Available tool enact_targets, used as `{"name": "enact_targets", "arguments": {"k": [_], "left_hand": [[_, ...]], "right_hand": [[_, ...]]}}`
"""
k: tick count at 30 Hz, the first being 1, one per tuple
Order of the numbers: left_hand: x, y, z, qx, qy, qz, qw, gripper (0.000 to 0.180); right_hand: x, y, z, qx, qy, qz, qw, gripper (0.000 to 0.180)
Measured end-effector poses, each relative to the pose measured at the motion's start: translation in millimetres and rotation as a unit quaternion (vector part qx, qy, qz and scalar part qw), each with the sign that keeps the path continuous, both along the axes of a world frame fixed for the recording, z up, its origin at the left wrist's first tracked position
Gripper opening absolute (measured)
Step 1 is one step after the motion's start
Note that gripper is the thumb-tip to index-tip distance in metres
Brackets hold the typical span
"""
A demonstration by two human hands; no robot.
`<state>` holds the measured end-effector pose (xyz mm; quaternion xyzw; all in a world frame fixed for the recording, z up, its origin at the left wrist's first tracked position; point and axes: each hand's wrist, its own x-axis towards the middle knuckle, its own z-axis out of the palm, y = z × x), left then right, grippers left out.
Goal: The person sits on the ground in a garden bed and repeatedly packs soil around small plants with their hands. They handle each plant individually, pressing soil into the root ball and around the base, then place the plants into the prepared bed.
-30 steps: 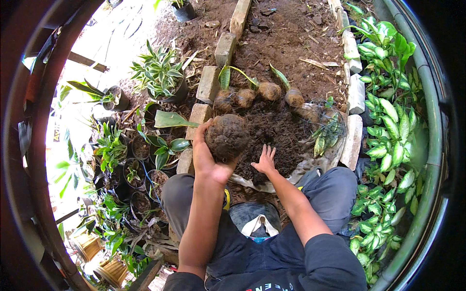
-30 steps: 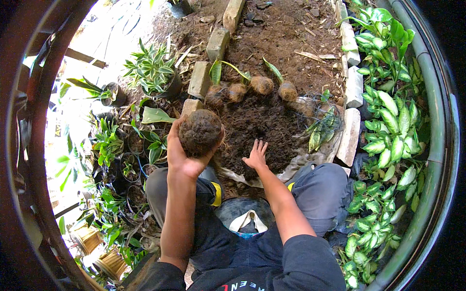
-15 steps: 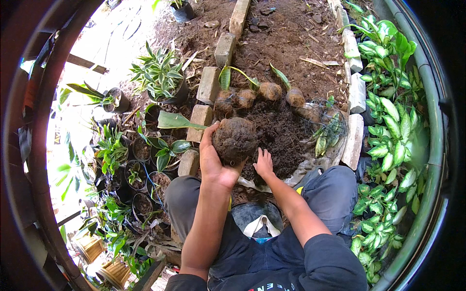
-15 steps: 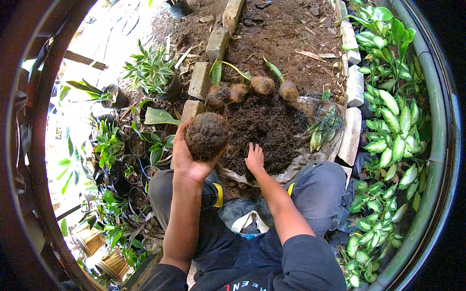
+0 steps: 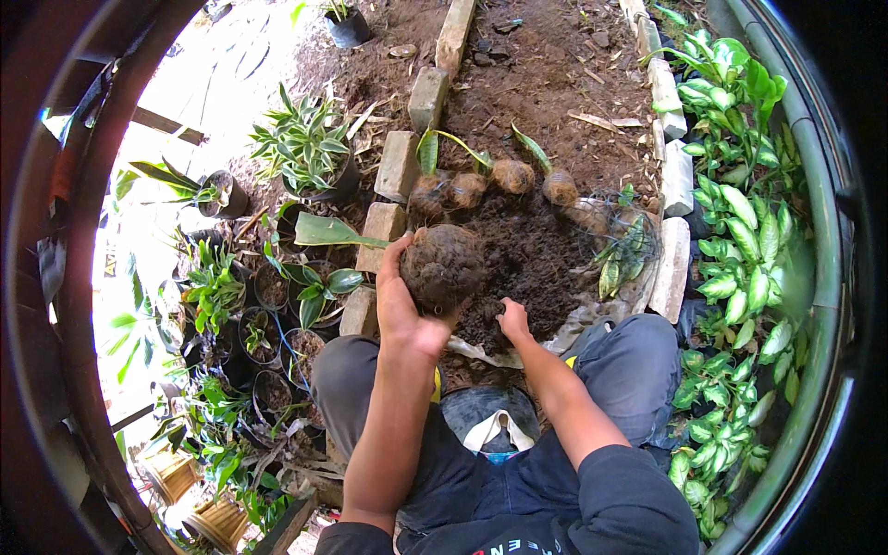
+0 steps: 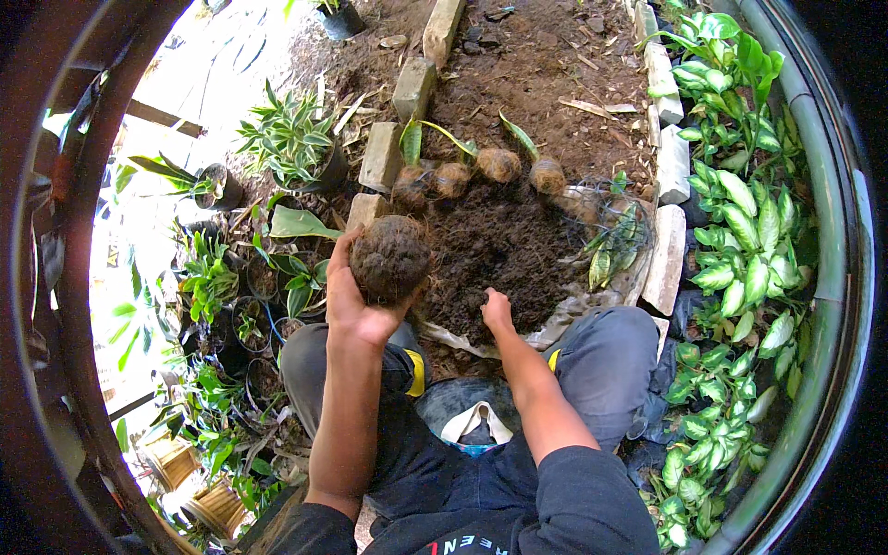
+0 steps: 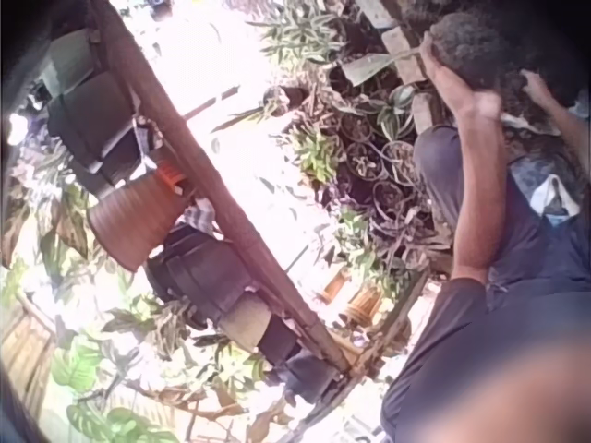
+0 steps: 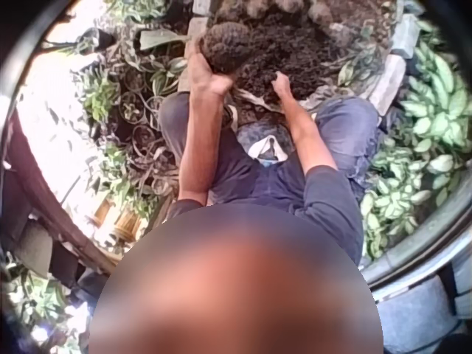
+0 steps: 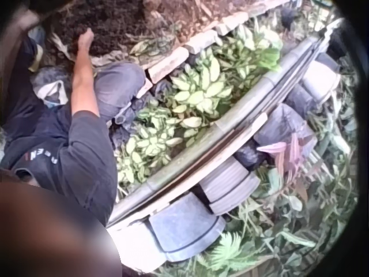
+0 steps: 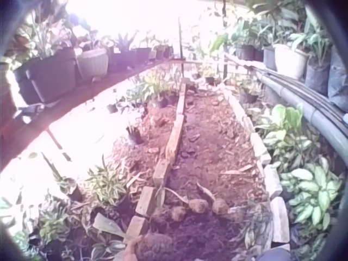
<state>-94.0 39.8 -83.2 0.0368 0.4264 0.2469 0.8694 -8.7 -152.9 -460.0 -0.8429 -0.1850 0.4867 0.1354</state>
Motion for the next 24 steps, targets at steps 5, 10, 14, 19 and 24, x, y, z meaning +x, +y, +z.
{"name": "enact_targets", "arguments": {"k": [5,10,14,19,24], "left_hand": [[2,0,-7,0.015,0.006,0.004,1.0,0.041],[1,1,-10,0.008,0.001,0.005,1.0,0.041],[0,0,-11,0.018,0.008,0.007,1.0,0.041],[-6,0,-9,0.019,-0.001,-0.009,1.0,0.039],[-11,1,-12,0.04,-0.003,0.003,0.999,0.038]], "right_hand": [[12,-3,-28,0.034,0.223,-0.309,0.924,0.063],[26,-4,-6,0.163,0.44,-0.454,0.757,0.022],[26,8,33,0.208,0.469,-0.5,0.698,0.023],[29,12,62,0.26,0.459,-0.503,0.684,0.025],[39,14,90,0.342,0.498,-0.475,0.64,0.03]]}}
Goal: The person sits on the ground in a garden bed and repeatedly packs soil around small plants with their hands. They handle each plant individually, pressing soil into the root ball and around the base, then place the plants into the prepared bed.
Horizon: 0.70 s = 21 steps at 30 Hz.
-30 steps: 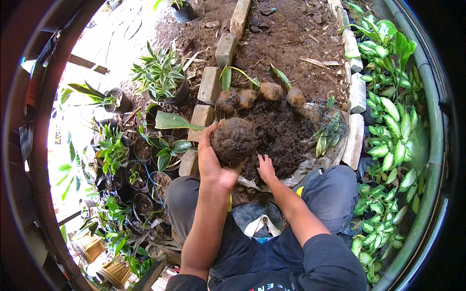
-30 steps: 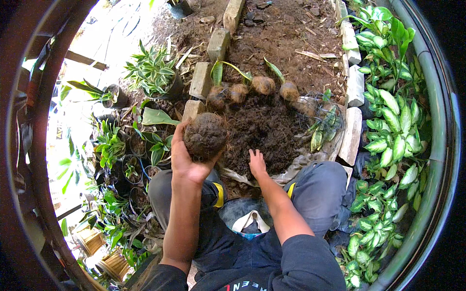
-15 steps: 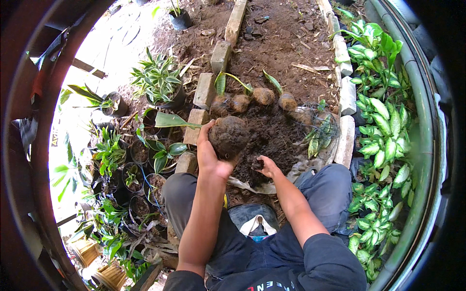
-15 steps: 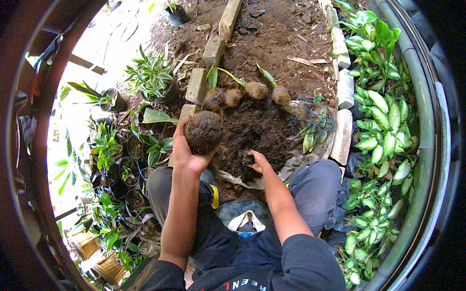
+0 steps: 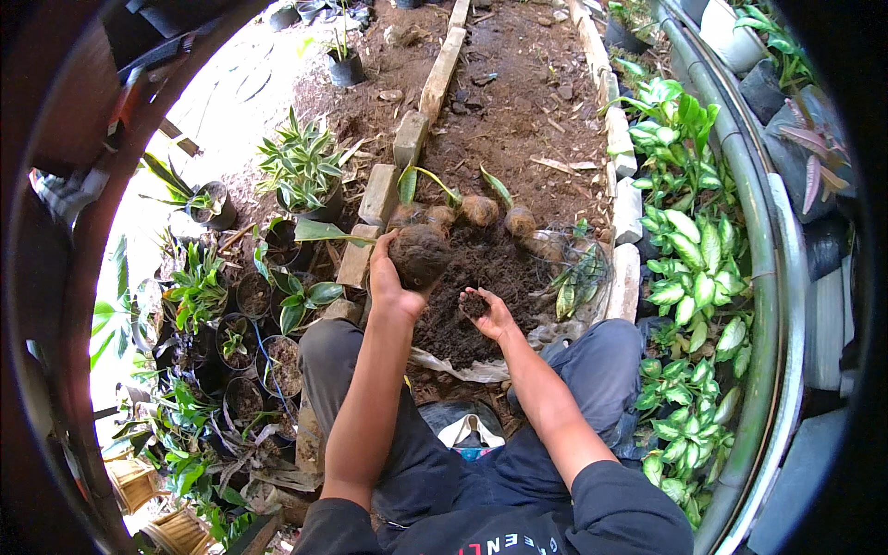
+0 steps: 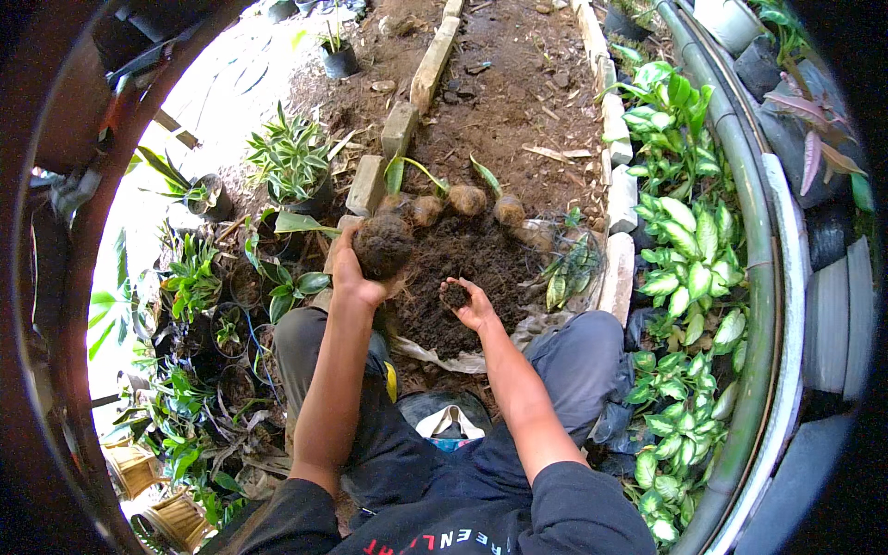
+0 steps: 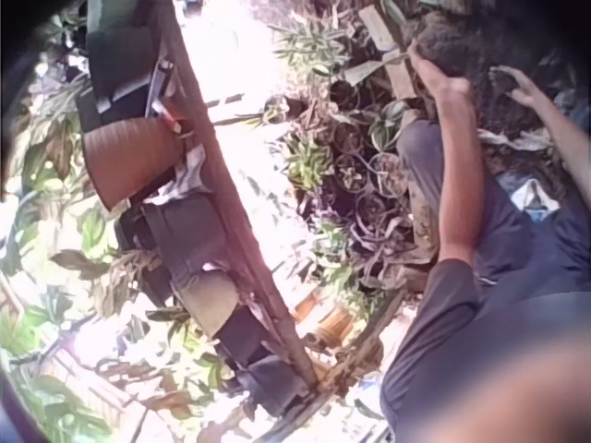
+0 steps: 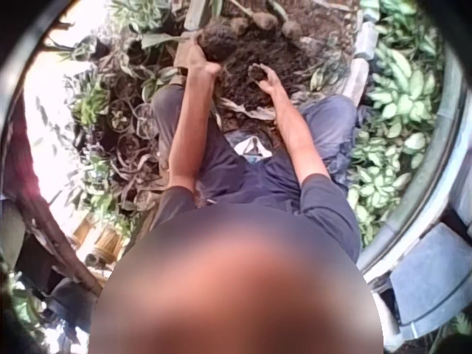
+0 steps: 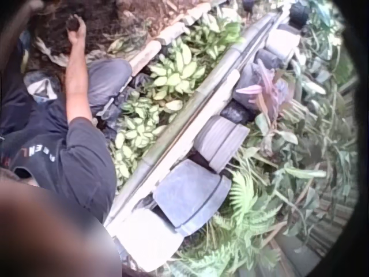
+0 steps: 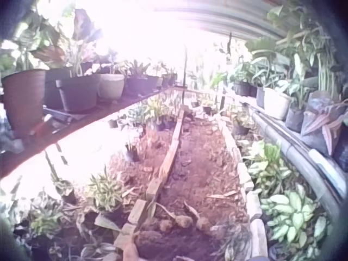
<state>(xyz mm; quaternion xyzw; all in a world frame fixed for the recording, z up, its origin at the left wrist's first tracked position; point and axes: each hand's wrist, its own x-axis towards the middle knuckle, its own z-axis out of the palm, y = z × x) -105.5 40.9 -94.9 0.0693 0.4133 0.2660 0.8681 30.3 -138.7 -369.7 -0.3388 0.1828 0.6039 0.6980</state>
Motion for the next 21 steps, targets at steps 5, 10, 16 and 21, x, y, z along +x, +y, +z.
{"name": "enact_targets", "arguments": {"k": [5,10,16,21], "left_hand": [[-3,1,-4,0.0,0.01,0.016,1.0,0.039],[-6,-2,0,0.008,0.018,0.021,1.0,0.04],[-6,-4,-5,-0.005,-0.015,-0.014,1.0,0.041],[0,-15,-16,0.062,-0.031,-0.063,0.996,0.04]], "right_hand": [[10,2,51,0.074,-0.034,0.016,0.997,0.035],[15,3,105,0.069,-0.066,0.02,0.995,0.035],[35,3,178,-0.014,-0.104,-0.036,0.994,0.025],[41,-21,215,0.043,-0.082,-0.022,0.995,0.021]]}}
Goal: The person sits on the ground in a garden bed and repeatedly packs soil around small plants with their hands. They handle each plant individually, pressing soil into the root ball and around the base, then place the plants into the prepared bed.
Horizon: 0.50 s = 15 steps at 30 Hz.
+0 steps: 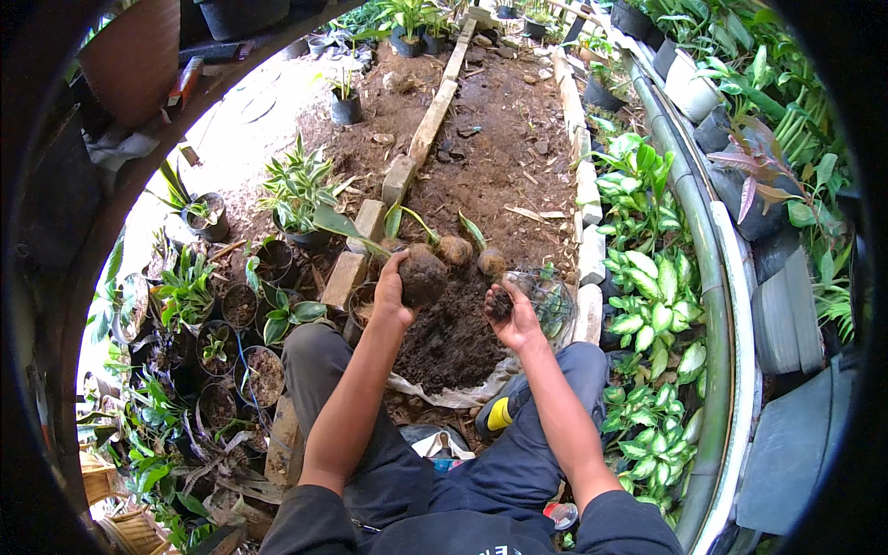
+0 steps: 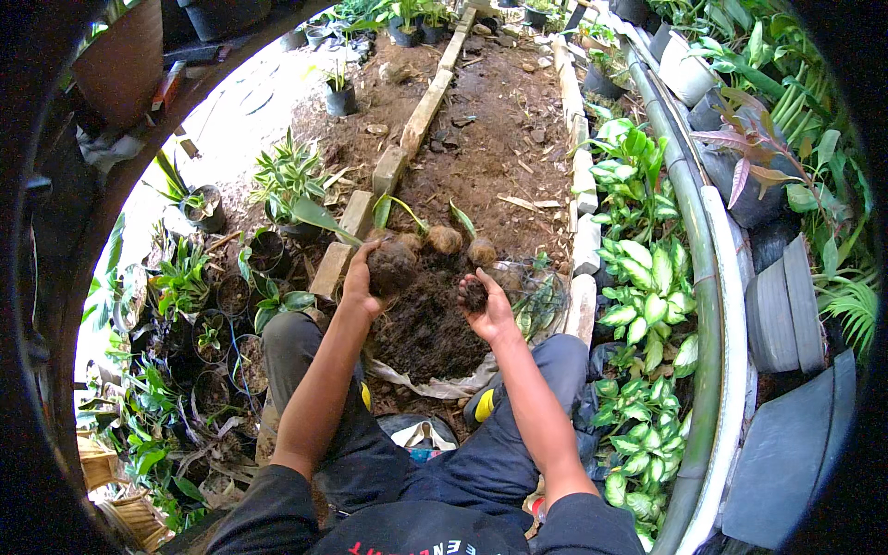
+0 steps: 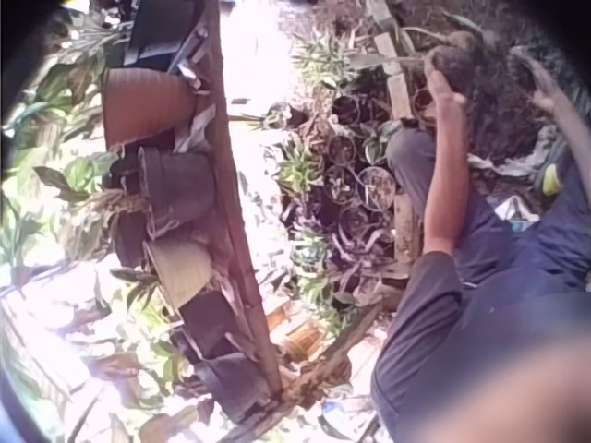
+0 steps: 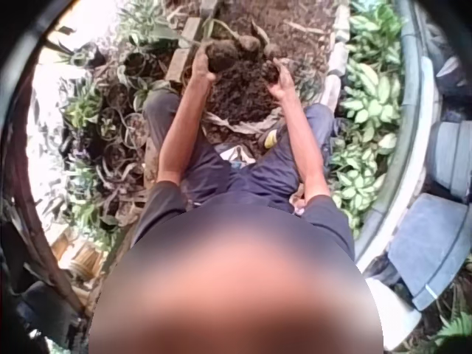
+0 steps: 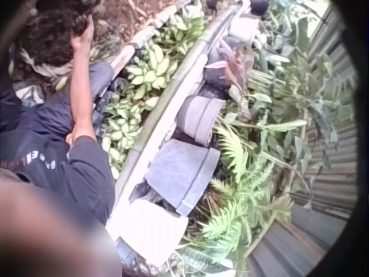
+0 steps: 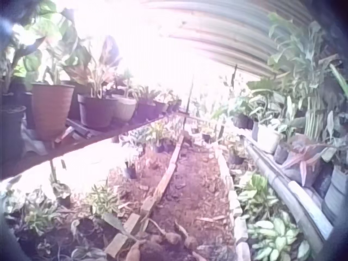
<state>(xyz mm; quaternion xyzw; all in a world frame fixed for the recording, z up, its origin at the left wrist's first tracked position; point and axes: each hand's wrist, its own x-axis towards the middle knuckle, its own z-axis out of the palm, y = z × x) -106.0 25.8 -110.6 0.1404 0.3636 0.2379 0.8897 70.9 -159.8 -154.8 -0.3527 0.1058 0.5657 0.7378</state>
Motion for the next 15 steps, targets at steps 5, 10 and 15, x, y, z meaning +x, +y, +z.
{"name": "enact_targets", "arguments": {"k": [5,10,15], "left_hand": [[10,-18,3,0.083,-0.006,-0.047,0.995,0.031],[12,-30,11,0.102,0.009,-0.101,0.99,0.057],[10,-34,14,0.132,-0.015,-0.109,0.985,0.074]], "right_hand": [[-8,-15,-3,0.016,0.063,-0.06,0.996,0.017],[-12,-2,-8,0.095,0.104,-0.096,0.985,0.027],[-5,-2,-11,0.096,0.161,-0.143,0.972,0.027]]}}
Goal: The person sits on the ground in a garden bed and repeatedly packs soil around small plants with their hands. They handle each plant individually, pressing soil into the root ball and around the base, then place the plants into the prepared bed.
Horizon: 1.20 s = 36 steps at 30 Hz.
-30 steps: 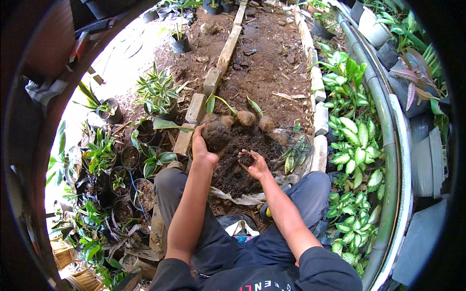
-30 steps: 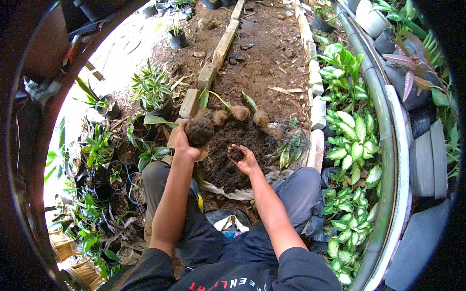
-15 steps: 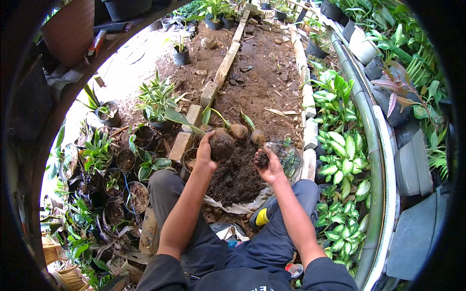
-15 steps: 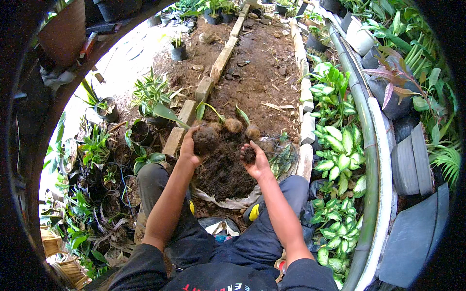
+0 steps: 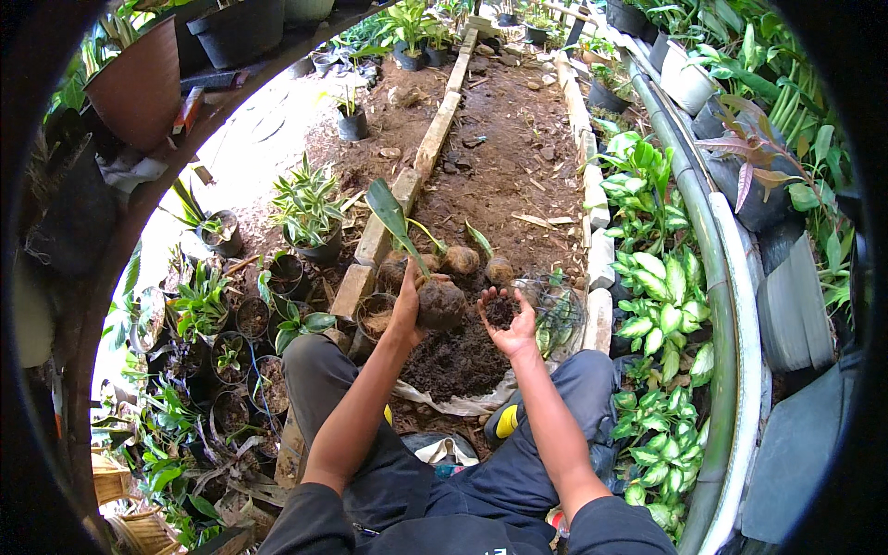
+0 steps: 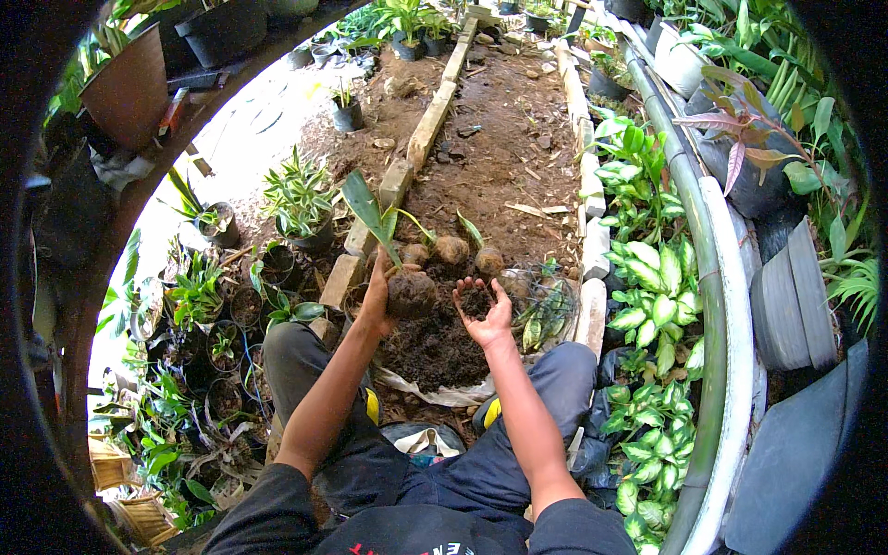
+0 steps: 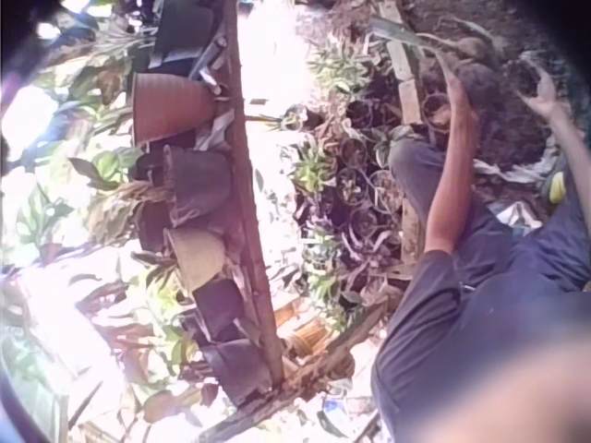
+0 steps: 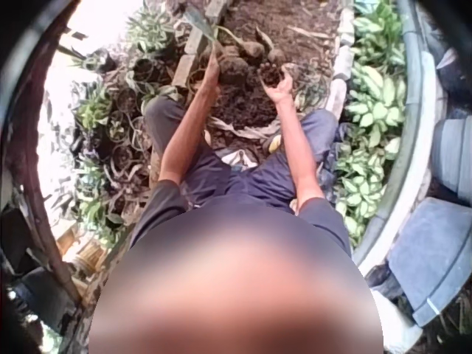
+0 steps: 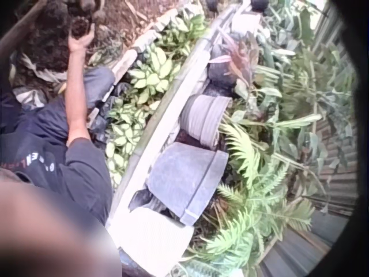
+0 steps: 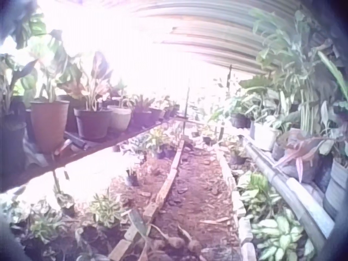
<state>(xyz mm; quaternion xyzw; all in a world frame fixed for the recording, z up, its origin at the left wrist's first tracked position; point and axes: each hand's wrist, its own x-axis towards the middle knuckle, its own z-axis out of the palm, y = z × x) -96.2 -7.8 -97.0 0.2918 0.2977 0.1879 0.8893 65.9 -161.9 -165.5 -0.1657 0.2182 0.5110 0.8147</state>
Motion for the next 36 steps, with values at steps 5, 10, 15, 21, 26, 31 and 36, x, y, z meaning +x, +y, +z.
{"name": "enact_targets", "arguments": {"k": [5,10,15,21,26,31,36], "left_hand": [[1,-2,-6,0.031,0.04,-0.003,0.999,0.074],[7,-5,-16,0.014,0.047,0.0,0.999,0.074],[9,-6,-13,0.022,0.056,0.003,0.998,0.07],[7,-7,-8,0.021,0.056,0.005,0.998,0.069],[5,-4,-12,0.026,0.057,0.006,0.998,0.07],[5,-4,-14,0.017,0.066,0.011,0.998,0.07],[4,-4,-14,0.024,0.053,0.016,0.998,0.068]], "right_hand": [[6,-2,-4,0.034,-0.007,0.023,0.999,0.032],[7,0,-1,0.055,-0.058,0.03,0.996,0.039],[9,3,4,0.058,-0.085,0.04,0.994,0.035],[11,2,1,0.049,-0.122,0.049,0.99,0.028],[8,4,-3,0.003,-0.14,0.042,0.989,0.021],[10,5,-6,0.033,-0.131,0.066,0.989,0.019],[7,6,-12,0.023,-0.159,0.064,0.985,0.021]]}}
